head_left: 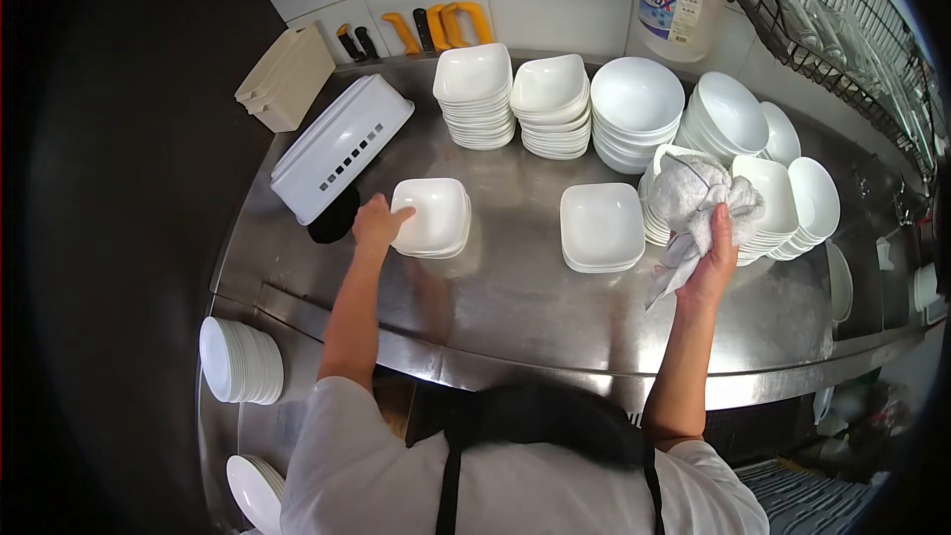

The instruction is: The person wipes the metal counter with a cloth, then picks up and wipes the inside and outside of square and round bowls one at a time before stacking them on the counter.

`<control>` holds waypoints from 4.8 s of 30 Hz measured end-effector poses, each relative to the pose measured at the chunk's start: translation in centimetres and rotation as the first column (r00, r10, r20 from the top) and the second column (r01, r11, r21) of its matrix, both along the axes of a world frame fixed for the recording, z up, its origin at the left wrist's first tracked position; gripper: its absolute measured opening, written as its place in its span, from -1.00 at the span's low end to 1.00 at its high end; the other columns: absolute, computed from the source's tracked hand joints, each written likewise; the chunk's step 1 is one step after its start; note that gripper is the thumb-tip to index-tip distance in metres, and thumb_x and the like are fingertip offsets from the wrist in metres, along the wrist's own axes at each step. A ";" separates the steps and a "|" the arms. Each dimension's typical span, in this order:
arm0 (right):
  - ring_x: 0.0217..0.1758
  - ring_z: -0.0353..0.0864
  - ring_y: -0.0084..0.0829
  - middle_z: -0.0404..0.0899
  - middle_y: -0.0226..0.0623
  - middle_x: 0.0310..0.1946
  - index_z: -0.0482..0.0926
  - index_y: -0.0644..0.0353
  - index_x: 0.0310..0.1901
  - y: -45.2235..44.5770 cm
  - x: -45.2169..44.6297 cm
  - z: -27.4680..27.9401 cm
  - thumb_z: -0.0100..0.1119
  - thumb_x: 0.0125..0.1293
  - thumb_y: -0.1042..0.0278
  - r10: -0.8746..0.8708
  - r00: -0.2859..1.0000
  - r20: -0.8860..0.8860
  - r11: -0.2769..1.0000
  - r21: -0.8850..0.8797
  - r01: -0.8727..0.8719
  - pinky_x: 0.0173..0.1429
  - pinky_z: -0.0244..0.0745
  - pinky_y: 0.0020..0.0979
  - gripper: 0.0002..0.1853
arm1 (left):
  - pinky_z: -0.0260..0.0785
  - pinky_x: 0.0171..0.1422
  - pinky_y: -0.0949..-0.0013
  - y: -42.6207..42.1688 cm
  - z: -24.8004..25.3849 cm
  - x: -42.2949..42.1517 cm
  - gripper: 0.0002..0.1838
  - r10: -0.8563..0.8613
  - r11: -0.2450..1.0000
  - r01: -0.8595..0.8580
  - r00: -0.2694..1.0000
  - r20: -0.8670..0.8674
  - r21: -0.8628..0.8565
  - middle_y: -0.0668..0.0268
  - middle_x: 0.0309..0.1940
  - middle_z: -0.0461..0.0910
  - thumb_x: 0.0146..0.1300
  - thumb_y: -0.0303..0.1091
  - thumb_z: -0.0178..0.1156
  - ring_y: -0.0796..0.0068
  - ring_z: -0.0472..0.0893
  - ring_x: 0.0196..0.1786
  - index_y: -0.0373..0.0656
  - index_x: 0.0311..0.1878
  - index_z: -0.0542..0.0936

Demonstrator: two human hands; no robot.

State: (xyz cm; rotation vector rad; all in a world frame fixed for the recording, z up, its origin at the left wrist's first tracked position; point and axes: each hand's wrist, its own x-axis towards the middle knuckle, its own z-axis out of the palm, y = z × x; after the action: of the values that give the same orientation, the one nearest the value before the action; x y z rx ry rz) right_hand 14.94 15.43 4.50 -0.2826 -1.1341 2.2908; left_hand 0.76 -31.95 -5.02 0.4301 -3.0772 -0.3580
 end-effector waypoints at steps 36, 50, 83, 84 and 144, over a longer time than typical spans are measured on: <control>-0.05 0.65 -0.40 0.69 -0.21 -0.10 0.58 0.37 0.06 -22.5 -4.5 -12.6 0.38 0.28 0.21 0.543 0.682 0.489 0.580 0.369 -0.726 0.06 0.53 -0.35 -0.56 | 0.46 0.20 0.28 0.7 -4.7 3.8 -0.62 0.141 0.147 -0.211 0.971 0.190 0.966 0.16 0.07 0.63 0.53 -0.27 0.02 0.33 0.65 0.06 -0.31 0.27 0.48; 0.19 0.57 -0.24 0.51 -0.14 0.18 0.27 0.27 0.37 -9.6 3.4 -5.4 0.26 0.29 0.36 0.522 0.845 0.120 0.847 -0.195 -0.495 0.24 0.53 -0.19 -0.36 | 0.43 0.21 0.31 20.9 1.8 6.2 -0.51 -0.223 0.263 0.310 0.941 -0.255 0.914 0.12 0.04 0.64 0.30 -0.19 0.34 0.37 0.60 0.11 -0.30 0.17 0.54; 0.31 0.44 -0.06 0.47 0.08 0.25 0.44 0.47 0.22 -1.8 -2.1 -1.5 0.10 0.46 0.09 -0.237 0.963 0.131 0.746 0.660 0.093 0.44 0.24 -0.09 -0.45 | 0.39 0.23 0.39 29.9 10.7 4.8 -0.65 -0.051 0.243 0.617 0.779 -0.625 0.749 0.13 0.13 0.60 0.50 -0.50 -0.06 0.41 0.58 0.10 -0.18 0.26 0.55; 0.25 0.46 -0.03 0.48 0.06 0.24 0.50 0.47 0.15 -3.9 -4.9 -3.7 0.15 0.42 0.13 -0.320 0.947 0.014 0.564 0.806 0.179 0.38 0.28 -0.07 -0.49 | 0.38 0.23 0.41 30.4 10.8 5.3 -0.65 -0.078 0.235 0.583 0.809 -0.583 0.777 0.16 0.11 0.60 0.52 -0.47 -0.07 0.45 0.57 0.09 -0.19 0.28 0.53; -0.02 0.58 -0.46 0.64 -0.23 -0.03 0.55 0.41 0.07 -15.1 -1.8 -0.9 0.38 0.28 0.25 0.373 0.868 0.328 0.888 0.143 -0.436 0.12 0.49 -0.35 -0.54 | 0.53 -0.25 0.21 20.0 8.8 9.9 -0.55 0.286 0.071 0.322 0.900 -0.328 0.944 0.04 -0.21 0.68 0.50 -0.16 -0.02 0.24 0.70 -0.33 -0.46 0.00 0.57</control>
State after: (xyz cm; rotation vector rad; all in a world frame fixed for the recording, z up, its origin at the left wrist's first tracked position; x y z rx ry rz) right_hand 13.17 0.38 3.61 -0.3307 -1.7211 2.5130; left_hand 10.64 -11.96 3.77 0.1816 -1.7665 -2.2704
